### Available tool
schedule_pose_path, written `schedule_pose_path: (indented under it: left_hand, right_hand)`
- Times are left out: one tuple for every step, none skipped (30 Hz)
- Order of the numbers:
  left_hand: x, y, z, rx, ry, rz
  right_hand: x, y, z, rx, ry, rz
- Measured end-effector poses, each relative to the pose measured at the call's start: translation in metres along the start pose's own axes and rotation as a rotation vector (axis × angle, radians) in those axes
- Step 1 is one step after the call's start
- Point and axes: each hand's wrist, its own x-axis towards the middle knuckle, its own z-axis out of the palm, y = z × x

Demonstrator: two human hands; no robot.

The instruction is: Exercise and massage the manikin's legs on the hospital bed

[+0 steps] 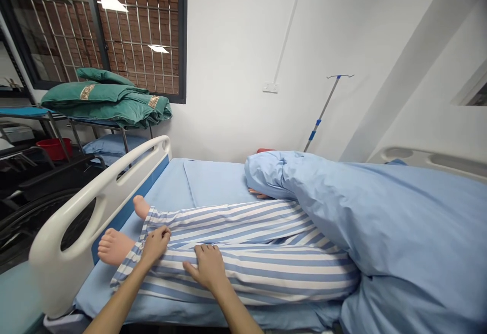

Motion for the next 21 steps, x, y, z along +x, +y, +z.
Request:
schedule_pose_path:
  left_hand:
    - [0.000,0.000,0.003,0.024,-0.009,-0.007]
    - [0.000,-0.001,0.007,0.062,-0.019,-0.013]
    - [-0.001,-0.002,0.010,0.109,-0.025,-0.017]
    - [-0.002,-0.002,0.014,0.161,-0.029,-0.015]
    - [-0.003,-0.002,0.016,0.212,-0.032,-0.009]
    - [-0.004,-0.003,0.018,0.256,-0.037,-0.003]
    - [-0.005,-0.002,0.020,0.290,-0.042,-0.002]
    - [-0.006,-0.002,0.020,0.314,-0.048,-0.007]
    - [-0.006,-0.001,0.021,0.327,-0.056,-0.015]
    - [-0.007,-0.001,0.020,0.333,-0.065,-0.028]
    - [-0.006,0.000,0.020,0.336,-0.074,-0.044]
    - [-0.006,0.001,0.020,0.335,-0.085,-0.057]
    - [-0.006,0.001,0.019,0.334,-0.097,-0.069]
    - [-0.005,0.001,0.019,0.333,-0.109,-0.078]
    - [-0.004,0.001,0.019,0.332,-0.120,-0.084]
    - [-0.004,0.001,0.019,0.332,-0.124,-0.085]
    - [-0.004,0.001,0.019,0.330,-0.126,-0.083]
    - [-0.003,0.001,0.019,0.329,-0.124,-0.082]
    - [-0.003,0.001,0.020,0.330,-0.120,-0.085]
    - [-0.003,0.001,0.020,0.334,-0.114,-0.091]
    - [-0.003,0.001,0.021,0.340,-0.110,-0.099]
  right_hand:
    - [0.000,0.000,0.000,0.001,-0.004,0.001]
    - [0.000,0.000,0.000,0.003,-0.007,0.002]
    - [0.001,0.000,0.000,0.005,-0.009,0.003]
    - [0.001,0.000,0.000,0.006,-0.011,0.005]
    - [0.001,0.000,0.000,0.008,-0.013,0.008]
    - [0.001,0.000,0.000,0.009,-0.018,0.011]
    - [0.001,-0.001,0.000,0.010,-0.024,0.014]
    - [0.001,-0.002,0.000,0.012,-0.031,0.016]
    - [0.000,-0.002,0.000,0.016,-0.038,0.019]
    - [0.000,-0.003,0.000,0.022,-0.044,0.024]
    - [0.000,-0.003,0.000,0.031,-0.054,0.029]
    - [0.001,-0.002,0.000,0.046,-0.067,0.035]
    - [0.003,0.000,-0.002,0.072,-0.088,0.040]
    - [0.006,0.003,-0.004,0.114,-0.124,0.045]
    - [0.011,0.008,-0.007,0.177,-0.179,0.048]
    - [0.018,0.014,-0.011,0.258,-0.249,0.049]
    - [0.025,0.022,-0.017,0.349,-0.325,0.047]
    - [0.034,0.032,-0.023,0.439,-0.397,0.049]
    - [0.044,0.043,-0.029,0.509,-0.454,0.050]
    - [0.054,0.055,-0.034,0.547,-0.484,0.060]
    - [0.064,0.067,-0.039,0.555,-0.515,0.082]
